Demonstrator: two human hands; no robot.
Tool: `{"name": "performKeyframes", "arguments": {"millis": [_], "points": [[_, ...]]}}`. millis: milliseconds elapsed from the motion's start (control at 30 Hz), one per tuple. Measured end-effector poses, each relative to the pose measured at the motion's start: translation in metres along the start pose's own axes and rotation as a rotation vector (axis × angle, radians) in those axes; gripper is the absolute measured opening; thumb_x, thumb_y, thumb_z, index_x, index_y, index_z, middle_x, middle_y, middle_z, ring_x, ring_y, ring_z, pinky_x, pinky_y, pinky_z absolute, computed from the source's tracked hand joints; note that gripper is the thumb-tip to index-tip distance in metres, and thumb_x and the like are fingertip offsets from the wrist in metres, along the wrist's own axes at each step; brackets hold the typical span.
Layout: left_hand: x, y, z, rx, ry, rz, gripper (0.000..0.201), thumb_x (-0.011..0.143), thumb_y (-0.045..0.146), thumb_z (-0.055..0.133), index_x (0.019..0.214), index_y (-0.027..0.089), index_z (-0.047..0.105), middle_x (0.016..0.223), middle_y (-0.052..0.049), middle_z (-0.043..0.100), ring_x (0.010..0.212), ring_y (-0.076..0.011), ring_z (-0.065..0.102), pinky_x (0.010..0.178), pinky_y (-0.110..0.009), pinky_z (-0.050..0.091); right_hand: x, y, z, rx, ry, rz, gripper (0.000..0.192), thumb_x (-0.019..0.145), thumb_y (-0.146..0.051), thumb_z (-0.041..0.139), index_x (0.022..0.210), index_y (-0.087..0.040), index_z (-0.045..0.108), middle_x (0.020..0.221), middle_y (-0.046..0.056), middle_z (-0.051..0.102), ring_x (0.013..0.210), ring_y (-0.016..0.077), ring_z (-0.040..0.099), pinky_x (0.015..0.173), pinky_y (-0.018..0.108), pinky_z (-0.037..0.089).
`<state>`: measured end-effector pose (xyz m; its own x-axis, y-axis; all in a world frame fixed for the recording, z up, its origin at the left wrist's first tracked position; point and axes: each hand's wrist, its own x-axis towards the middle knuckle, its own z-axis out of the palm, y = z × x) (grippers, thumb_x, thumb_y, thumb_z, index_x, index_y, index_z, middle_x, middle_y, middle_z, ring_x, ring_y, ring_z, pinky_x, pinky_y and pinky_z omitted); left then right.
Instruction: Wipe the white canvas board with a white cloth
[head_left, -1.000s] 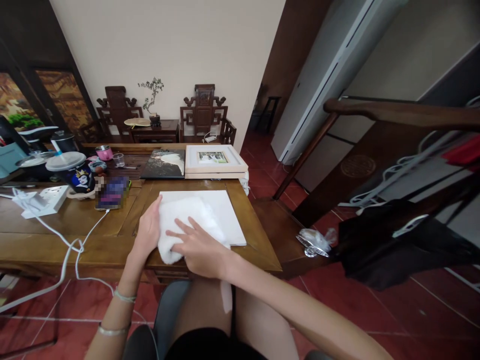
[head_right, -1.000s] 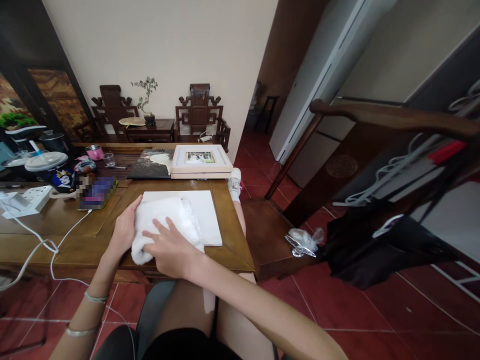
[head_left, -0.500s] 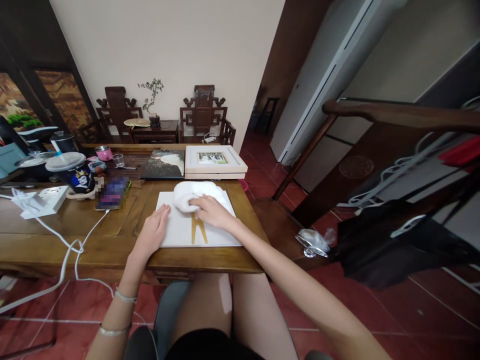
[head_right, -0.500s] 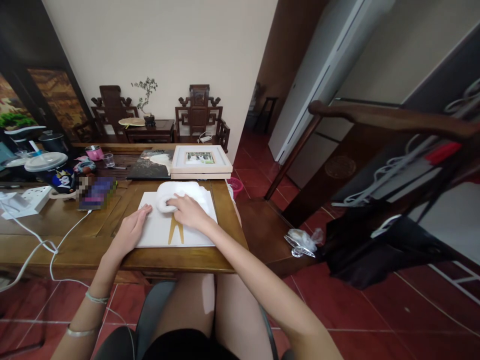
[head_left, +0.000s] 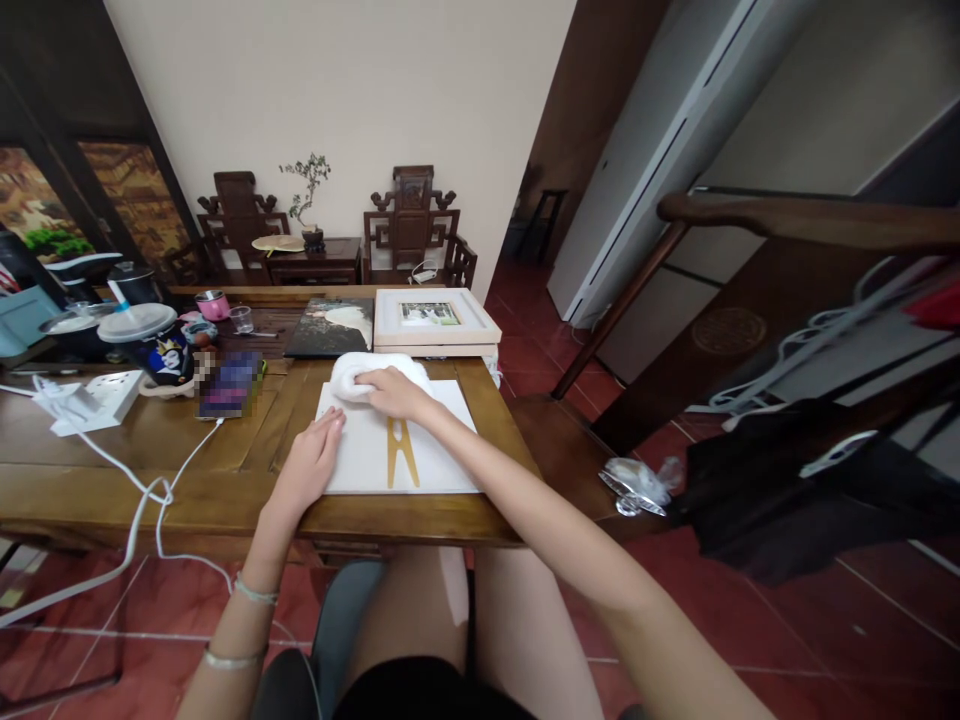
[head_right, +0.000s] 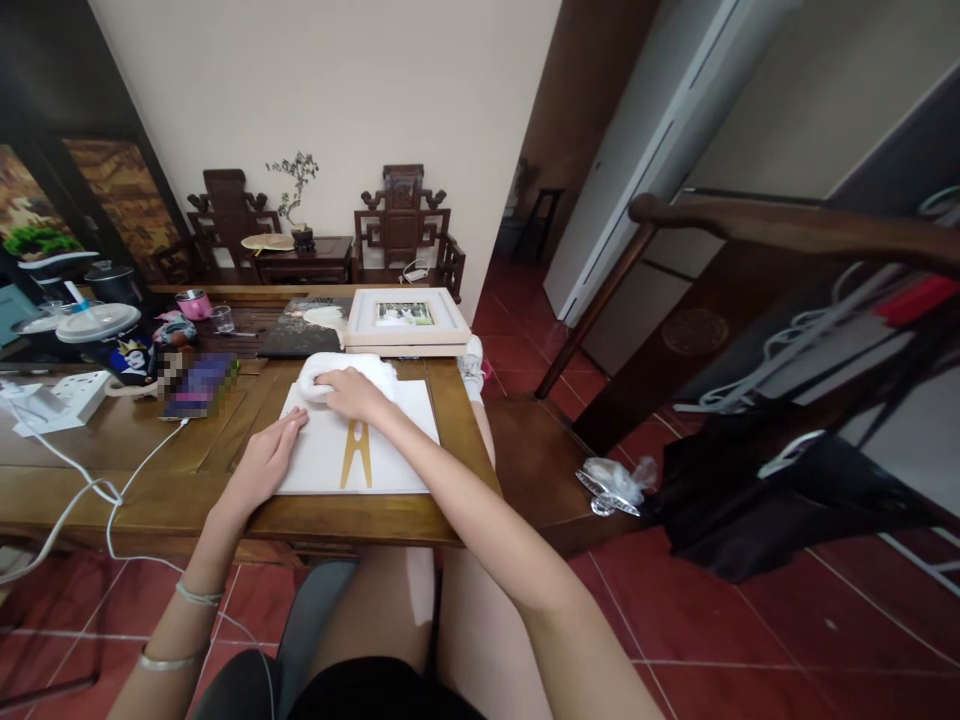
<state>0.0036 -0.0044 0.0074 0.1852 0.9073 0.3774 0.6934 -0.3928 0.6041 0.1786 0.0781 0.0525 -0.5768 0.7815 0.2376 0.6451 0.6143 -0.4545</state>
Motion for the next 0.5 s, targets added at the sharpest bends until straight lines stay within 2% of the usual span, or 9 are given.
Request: {"name": "performKeyframes", "arguments": {"millis": [167,267,367,500], "points": [[-0.001,-0.002,0.002,-0.015,0.006,0.012,0.052,0.095,0.045,0.028,0.114,0.012,0.063,0.128,-0.013,0.058,0.126,-0.0232,0.047,0.110,-0.039,0.031,-0.038,0.033,-0.026,-0.062,0.043,0.099,0.043,0.070,-0.004,0.037,0.098,-0.015,0.068,0.109,0.006,0.069,0.099,0.0238,0.060,0.087,0.028,0.041],[-0.001,-0.003,0.002,-0.010,0.006,0.013,0.051,0.095,0.045,0.029,0.114,0.013,0.063,0.128,-0.012,0.058,0.126,-0.0230,0.047,0.110,-0.040,0.031,-0.068,0.044,-0.032,-0.096,0.062,0.143,0.044,0.067,-0.003,0.036,0.095,-0.015,0.068,0.101,0.007,0.070,0.099,0.0252,0.061,0.090,0.033,0.041],[-0.001,-0.004,0.002,-0.003,0.002,0.011,0.051,0.095,0.045,0.029,0.114,0.012,0.063,0.128,-0.012,0.058,0.126,-0.0227,0.047,0.110,-0.040,0.031,-0.098,0.042,-0.030,-0.128,0.062,0.123,0.044,0.065,0.000,0.036,0.092,-0.016,0.067,0.098,0.007,0.070,0.113,0.0274,0.056,0.099,0.041,0.035],[0.000,-0.004,0.003,-0.003,0.004,0.024,0.050,0.095,0.043,0.029,0.114,0.011,0.063,0.127,-0.013,0.059,0.126,-0.0228,0.047,0.110,-0.039,0.031,-0.141,0.021,-0.034,-0.133,-0.007,0.059,0.048,0.061,0.002,0.036,0.093,-0.018,0.065,0.108,0.008,0.068,0.130,0.0250,0.041,0.105,0.046,0.031]]}}
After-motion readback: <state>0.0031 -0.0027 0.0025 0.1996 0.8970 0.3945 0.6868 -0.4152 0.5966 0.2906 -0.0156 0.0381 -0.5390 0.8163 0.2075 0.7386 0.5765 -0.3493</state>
